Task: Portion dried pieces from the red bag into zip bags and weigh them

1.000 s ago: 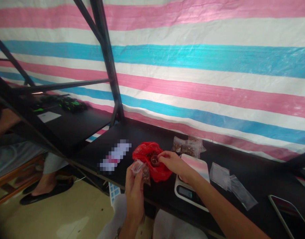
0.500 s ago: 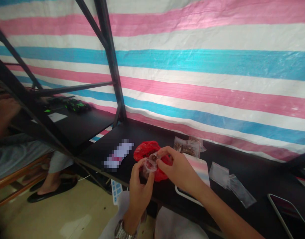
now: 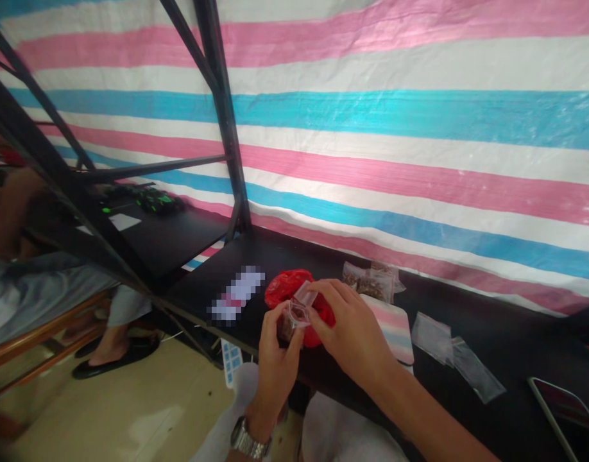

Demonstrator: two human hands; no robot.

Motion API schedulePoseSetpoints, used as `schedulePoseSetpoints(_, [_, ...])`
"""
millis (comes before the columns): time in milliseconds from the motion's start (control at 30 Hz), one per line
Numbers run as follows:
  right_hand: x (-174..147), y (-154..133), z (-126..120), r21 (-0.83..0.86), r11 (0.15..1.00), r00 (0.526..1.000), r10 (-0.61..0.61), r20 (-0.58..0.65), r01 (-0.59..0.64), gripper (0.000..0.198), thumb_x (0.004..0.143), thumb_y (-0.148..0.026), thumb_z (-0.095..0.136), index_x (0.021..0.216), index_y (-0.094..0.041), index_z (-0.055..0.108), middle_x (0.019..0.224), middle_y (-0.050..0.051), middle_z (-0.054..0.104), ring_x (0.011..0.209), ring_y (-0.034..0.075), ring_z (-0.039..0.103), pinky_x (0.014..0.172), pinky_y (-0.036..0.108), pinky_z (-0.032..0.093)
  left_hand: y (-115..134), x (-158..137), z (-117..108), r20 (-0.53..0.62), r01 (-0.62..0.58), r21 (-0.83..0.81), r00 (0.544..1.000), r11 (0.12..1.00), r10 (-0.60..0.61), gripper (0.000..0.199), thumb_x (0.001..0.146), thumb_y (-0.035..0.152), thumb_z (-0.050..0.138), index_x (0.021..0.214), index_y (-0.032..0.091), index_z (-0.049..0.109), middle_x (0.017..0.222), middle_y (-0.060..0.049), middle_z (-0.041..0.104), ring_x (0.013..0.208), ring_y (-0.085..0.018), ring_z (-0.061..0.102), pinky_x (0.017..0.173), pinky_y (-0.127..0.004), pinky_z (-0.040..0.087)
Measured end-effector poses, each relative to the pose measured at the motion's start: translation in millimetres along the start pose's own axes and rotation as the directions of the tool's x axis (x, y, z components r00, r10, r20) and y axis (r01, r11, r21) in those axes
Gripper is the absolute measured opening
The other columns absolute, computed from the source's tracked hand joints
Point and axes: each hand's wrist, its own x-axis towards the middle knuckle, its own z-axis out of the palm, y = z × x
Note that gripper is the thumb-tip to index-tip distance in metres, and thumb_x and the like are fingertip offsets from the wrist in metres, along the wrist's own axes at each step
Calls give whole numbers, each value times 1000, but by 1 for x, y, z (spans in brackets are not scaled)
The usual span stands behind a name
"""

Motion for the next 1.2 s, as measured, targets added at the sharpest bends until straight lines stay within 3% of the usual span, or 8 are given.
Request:
schedulePoseSetpoints(67, [6, 6, 6, -11, 998, 997, 70, 25, -69, 22, 94, -17, 62, 114, -26, 68, 121, 7, 75, 114, 25, 70, 105, 40, 51, 1, -3, -1, -46, 26, 0, 999, 1000, -26, 37, 93, 27, 69, 130, 25, 65, 120, -9, 67, 112, -24, 66, 99, -38, 53])
schedulePoseSetpoints(233, [19, 25, 39, -231, 961, 918, 223, 328, -151, 15, 95, -17, 63, 106, -22, 72, 112, 9, 77, 106, 27, 71, 96, 38, 50, -5, -14, -10, -180, 141, -10, 974, 990, -140, 41, 95, 43, 70, 130, 23, 65, 124, -11, 65, 110, -25, 65, 96, -38, 54])
schedulePoseSetpoints(367, [22, 28, 57, -405, 908, 911, 254, 325, -109, 17, 99, -22, 60, 112, -20, 71, 120, 13, 75, 111, 30, 69, 95, 38, 47, -14, -18, -17, -223, 205, -2, 954, 979, -200, 48, 91, 54, 74, 129, 24, 67, 127, -12, 65, 109, -26, 66, 91, -38, 57])
schedulePoseSetpoints(467, [21, 27, 59, -445, 888, 920, 265, 288, -116, 17, 99, -23, 61, 113, -20, 71, 119, 13, 75, 113, 29, 68, 96, 37, 46, -17, -18, -16, -166, 262, -89, 947, 961, -274, 53, 92, 57, 72, 133, 24, 64, 134, -13, 62, 106, -25, 70, 84, -36, 61])
schedulePoseSetpoints(667, [18, 27, 58, -210, 942, 875, 322, 361, -260, 15, 92, -23, 69, 107, -23, 73, 113, 8, 78, 107, 25, 71, 90, 33, 46, -13, -12, -7, -48, 365, -289, 918, 885, -394, 57, 95, 57, 69, 139, 23, 56, 146, -16, 60, 126, -26, 69, 100, -37, 59])
schedulePoseSetpoints(933, [18, 29, 65, 12, 886, 823, 424, 378, -463, 8, 85, -28, 71, 92, -25, 74, 88, 2, 79, 79, 21, 72, 72, 29, 47, 1, 0, 3, -149, 342, -367, 896, 865, -417, 53, 91, 58, 72, 129, 23, 61, 133, -13, 72, 117, -25, 73, 97, -37, 60])
schedulePoseSetpoints(1200, [22, 49, 68, 203, 810, 812, 462, 356, -550, 5, 89, -24, 66, 90, -21, 70, 84, 2, 77, 78, 18, 72, 71, 27, 49, -3, 0, 1, -173, 342, -353, 891, 871, -420, 53, 92, 60, 71, 130, 24, 59, 131, -11, 72, 117, -24, 72, 98, -36, 59])
